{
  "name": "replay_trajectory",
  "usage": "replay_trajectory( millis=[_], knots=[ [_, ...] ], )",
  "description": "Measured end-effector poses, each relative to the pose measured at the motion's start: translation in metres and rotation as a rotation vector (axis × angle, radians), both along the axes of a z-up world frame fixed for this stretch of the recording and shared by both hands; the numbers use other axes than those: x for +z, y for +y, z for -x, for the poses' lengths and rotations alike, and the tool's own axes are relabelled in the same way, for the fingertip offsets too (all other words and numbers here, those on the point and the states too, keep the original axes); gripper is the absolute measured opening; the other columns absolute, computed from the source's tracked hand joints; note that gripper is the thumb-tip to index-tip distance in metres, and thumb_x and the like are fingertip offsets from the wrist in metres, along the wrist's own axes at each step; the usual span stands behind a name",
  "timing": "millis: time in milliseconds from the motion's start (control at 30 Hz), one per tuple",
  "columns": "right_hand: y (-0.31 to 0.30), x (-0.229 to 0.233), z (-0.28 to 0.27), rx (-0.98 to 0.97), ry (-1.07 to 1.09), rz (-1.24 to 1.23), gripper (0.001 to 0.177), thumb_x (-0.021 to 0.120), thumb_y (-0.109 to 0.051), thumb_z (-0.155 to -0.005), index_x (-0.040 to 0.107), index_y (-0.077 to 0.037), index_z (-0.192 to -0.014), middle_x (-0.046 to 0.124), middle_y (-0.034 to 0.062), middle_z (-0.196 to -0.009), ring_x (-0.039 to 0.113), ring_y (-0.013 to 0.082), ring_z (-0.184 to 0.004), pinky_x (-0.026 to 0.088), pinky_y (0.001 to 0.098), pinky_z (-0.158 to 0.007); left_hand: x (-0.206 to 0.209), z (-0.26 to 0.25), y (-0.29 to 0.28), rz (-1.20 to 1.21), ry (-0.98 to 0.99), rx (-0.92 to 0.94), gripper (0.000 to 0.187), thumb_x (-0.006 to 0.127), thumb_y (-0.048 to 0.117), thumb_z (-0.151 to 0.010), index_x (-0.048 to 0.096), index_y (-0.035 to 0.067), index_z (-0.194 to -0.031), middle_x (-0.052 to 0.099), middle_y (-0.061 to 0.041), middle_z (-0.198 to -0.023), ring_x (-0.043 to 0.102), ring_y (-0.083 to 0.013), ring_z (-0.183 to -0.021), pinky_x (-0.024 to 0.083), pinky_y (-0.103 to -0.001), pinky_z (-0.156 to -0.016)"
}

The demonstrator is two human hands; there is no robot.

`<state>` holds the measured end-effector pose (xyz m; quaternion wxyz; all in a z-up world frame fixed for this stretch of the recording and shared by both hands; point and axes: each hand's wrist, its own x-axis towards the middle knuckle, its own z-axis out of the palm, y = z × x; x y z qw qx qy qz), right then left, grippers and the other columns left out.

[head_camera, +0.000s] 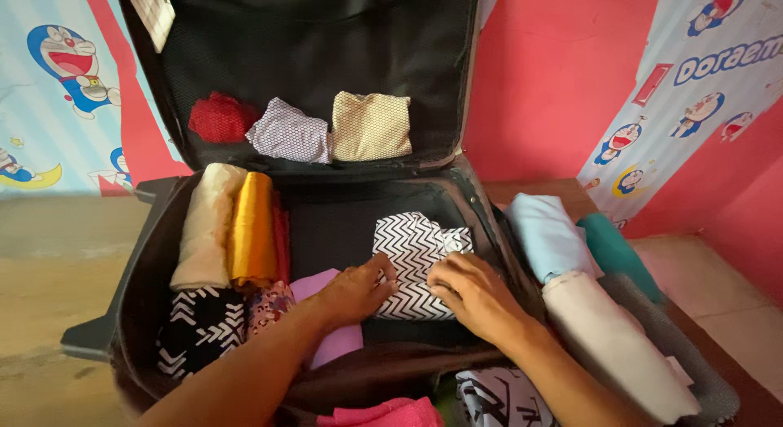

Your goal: The person removes rolled and folded clothes from an open suitcase and places them on a wooden table. The person handles multiple garments one by one, including patterned and solid-colored items, and sets them aside on the table.

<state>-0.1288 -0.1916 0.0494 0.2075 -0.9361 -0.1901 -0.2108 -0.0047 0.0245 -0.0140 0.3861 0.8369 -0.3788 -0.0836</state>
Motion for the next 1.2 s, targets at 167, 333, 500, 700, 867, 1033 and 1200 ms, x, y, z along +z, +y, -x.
replay_trajectory(
  millis=[167,333,500,700,867,1033,1200],
  knots=[
    [0.003,0.007,0.001,0.056,0.081,0.163,0.042,0.087,-0.020,-0.068,0.061,-0.010,-0.099,0.067,0.0116,-0.097,0.063,0.0371,-0.098,0.048,0.0474,-0.082,0.001,0.004,0.000,0.083,-0.061,0.045,0.025,0.066,0.029,-0.094,0.059,0.009,-0.108,0.073,-0.023,-0.090,0.073,-0.0408,-0.090,0.056,-0.050,-0.079],
    [-0.001,0.000,0.000,0.027,0.158,0.128,0.049,0.087,-0.014,-0.067,0.057,-0.008,-0.104,0.070,0.0144,-0.104,0.063,0.0397,-0.106,0.049,0.0475,-0.086,0.023,0.015,0.007,0.011,-0.170,0.010,0.028,0.075,0.031,-0.089,0.068,0.009,-0.105,0.067,-0.019,-0.113,0.068,-0.0375,-0.105,0.055,-0.047,-0.088],
    [-0.009,-0.012,-0.002,0.015,0.152,0.036,0.044,0.085,-0.015,-0.074,0.058,-0.008,-0.108,0.071,0.0163,-0.106,0.064,0.0397,-0.105,0.049,0.0465,-0.088,0.040,0.026,0.012,-0.176,-0.407,-0.076,0.064,0.091,0.030,-0.064,0.064,0.010,-0.118,0.059,-0.015,-0.123,0.055,-0.0347,-0.121,0.046,-0.045,-0.102],
    [-0.011,-0.007,-0.008,-0.049,0.337,-0.025,0.040,0.082,-0.019,-0.080,0.061,-0.009,-0.112,0.071,0.0163,-0.109,0.065,0.0367,-0.107,0.051,0.0450,-0.090,0.032,0.019,0.004,-0.288,-0.455,-0.119,0.059,0.087,0.029,-0.074,0.062,0.007,-0.124,0.059,-0.015,-0.130,0.054,-0.0349,-0.125,0.043,-0.046,-0.105],
    [-0.005,0.001,-0.004,0.038,0.134,0.265,0.050,0.086,-0.021,-0.068,0.064,-0.005,-0.110,0.068,0.0173,-0.112,0.060,0.0393,-0.110,0.045,0.0479,-0.093,0.023,0.012,0.009,-0.283,-0.394,-0.138,0.052,0.081,0.030,-0.082,0.064,0.008,-0.126,0.063,-0.016,-0.128,0.056,-0.0354,-0.126,0.045,-0.044,-0.106],
    [-0.011,-0.001,-0.017,0.031,0.278,0.270,0.049,0.083,-0.020,-0.076,0.065,-0.004,-0.118,0.068,0.0190,-0.120,0.060,0.0390,-0.117,0.046,0.0460,-0.100,0.025,0.007,0.013,-0.130,-0.268,-0.185,0.047,0.080,0.032,-0.082,0.069,0.009,-0.122,0.070,-0.020,-0.123,0.063,-0.0365,-0.119,0.049,-0.044,-0.101],
    [-0.032,-0.011,-0.046,-0.074,0.627,0.146,0.059,0.082,-0.029,-0.081,0.062,-0.006,-0.132,0.063,0.0179,-0.134,0.058,0.0317,-0.129,0.043,0.0392,-0.107,0.032,0.009,0.017,-0.057,-0.088,-0.115,0.052,0.082,0.034,-0.079,0.068,0.010,-0.123,0.073,-0.022,-0.115,0.071,-0.0343,-0.110,0.055,-0.041,-0.096]
  ],
)
